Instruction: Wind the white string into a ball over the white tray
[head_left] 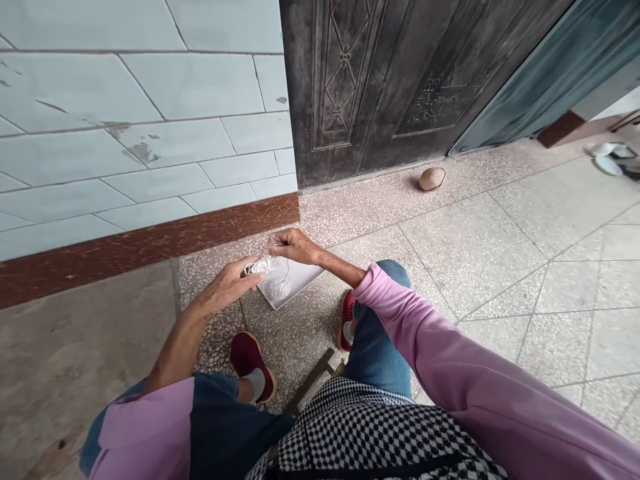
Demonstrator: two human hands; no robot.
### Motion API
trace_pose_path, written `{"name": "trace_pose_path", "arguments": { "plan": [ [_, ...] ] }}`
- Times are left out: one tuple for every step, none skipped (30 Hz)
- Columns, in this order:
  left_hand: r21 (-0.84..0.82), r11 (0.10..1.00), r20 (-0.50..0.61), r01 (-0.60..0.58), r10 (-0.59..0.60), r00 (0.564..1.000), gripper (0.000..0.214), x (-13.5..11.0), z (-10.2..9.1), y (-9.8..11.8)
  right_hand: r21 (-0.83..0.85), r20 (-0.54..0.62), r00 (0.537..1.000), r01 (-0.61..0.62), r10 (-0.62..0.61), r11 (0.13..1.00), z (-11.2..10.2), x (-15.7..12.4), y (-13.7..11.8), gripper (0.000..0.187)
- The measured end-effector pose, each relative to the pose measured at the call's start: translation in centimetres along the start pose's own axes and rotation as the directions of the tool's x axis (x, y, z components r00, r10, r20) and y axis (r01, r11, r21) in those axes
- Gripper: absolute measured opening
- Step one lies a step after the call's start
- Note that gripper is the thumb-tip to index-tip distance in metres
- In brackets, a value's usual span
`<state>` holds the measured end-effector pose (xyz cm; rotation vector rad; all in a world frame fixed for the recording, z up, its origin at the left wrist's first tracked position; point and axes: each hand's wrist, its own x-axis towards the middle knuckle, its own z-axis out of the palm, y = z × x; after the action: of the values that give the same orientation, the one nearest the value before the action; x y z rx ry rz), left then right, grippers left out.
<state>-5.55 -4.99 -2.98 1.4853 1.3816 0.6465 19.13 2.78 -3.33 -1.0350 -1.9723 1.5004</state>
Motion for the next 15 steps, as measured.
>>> {"name": "trace_pose_path", "arguments": {
  "plan": [
    [0.019, 1.0, -0.001, 0.001, -0.001, 1.0, 0.047, 0.0, -0.1, 0.0, 0.002, 0.002, 1.0, -0.003, 0.003, 1.0, 0.1, 0.0, 0.0, 0.053],
    [0.037, 0.999, 0.001, -0.005, 0.005, 1.0, 0.045, 0.1, 0.0, 0.0, 0.004, 0.006, 1.0, -0.005, 0.005, 1.0, 0.2, -0.2, -0.1, 0.052],
    [0.051, 0.998, 0.003, -0.022, 0.021, 1.0, 0.042, 0.2, 0.2, -0.1, 0.008, 0.009, 1.0, -0.011, 0.01, 1.0, 0.2, -0.4, -0.1, 0.052],
    [0.062, 0.997, 0.005, -0.047, 0.046, 0.999, 0.039, 0.4, 0.5, -0.1, 0.016, 0.018, 1.0, -0.019, 0.019, 1.0, 0.3, -0.6, -0.2, 0.052],
    [0.07, 0.995, 0.006, -0.077, 0.077, 0.997, 0.037, 0.6, 0.9, -0.1, 0.027, 0.034, 0.999, -0.033, 0.032, 0.999, 0.4, -0.9, -0.3, 0.051],
    [0.077, 0.991, 0.016, -0.108, 0.108, 0.994, 0.035, 0.8, 1.3, -0.2, 0.038, 0.055, 0.997, -0.052, 0.05, 0.998, 0.5, -1.1, -0.3, 0.05],
    [0.084, 0.987, 0.037, -0.134, 0.132, 0.991, 0.033, 1.0, 1.6, -0.3, 0.048, 0.072, 0.995, -0.072, 0.069, 0.996, 0.6, -1.3, -0.3, 0.048],
    [0.087, 0.985, 0.06, -0.151, 0.146, 0.987, 0.032, 1.1, 1.9, -0.3, 0.057, 0.085, 0.992, -0.094, 0.089, 0.994, 0.7, -1.4, -0.2, 0.047],
    [0.085, 0.984, 0.079, -0.158, 0.151, 0.985, 0.031, 1.3, 2.0, -0.3, 0.069, 0.09, 0.99, -0.115, 0.108, 0.991, 0.8, -1.3, 0.0, 0.045],
    [0.078, 0.985, 0.093, -0.156, 0.148, 0.985, 0.031, 1.4, 2.1, -0.1, 0.089, 0.086, 0.989, -0.128, 0.121, 0.988, 0.8, -1.2, 0.2, 0.044],
    [0.063, 0.987, 0.096, -0.146, 0.139, 0.986, 0.032, 1.5, 2.0, 0.0, 0.119, 0.071, 0.99, -0.133, 0.125, 0.984, 0.8, -0.9, 0.6, 0.045],
    [0.04, 0.991, 0.085, -0.128, 0.124, 0.989, 0.033, 1.6, 1.8, 0.3, 0.158, 0.055, 0.991, -0.126, 0.119, 0.979, 0.8, -0.6, 1.0, 0.048],
    [0.006, 0.995, 0.063, -0.101, 0.101, 0.993, 0.036, 1.6, 1.5, 0.7, 0.201, 0.039, 0.994, -0.105, 0.099, 0.974, 0.7, -0.3, 1.4, 0.052],
    [-0.038, 0.997, 0.031, -0.07, 0.071, 0.997, 0.039, 1.7, 1.3, 1.1, 0.239, 0.022, 0.998, -0.063, 0.06, 0.969, 0.7, 0.0, 1.9, 0.056],
    [-0.095, 0.995, -0.009, -0.039, 0.038, 0.999, 0.043, 1.7, 1.1, 1.5, 0.267, 0.009, 1.0, -0.02, 0.018, 0.963, 0.6, 0.2, 2.3, 0.059]
  ]
}}
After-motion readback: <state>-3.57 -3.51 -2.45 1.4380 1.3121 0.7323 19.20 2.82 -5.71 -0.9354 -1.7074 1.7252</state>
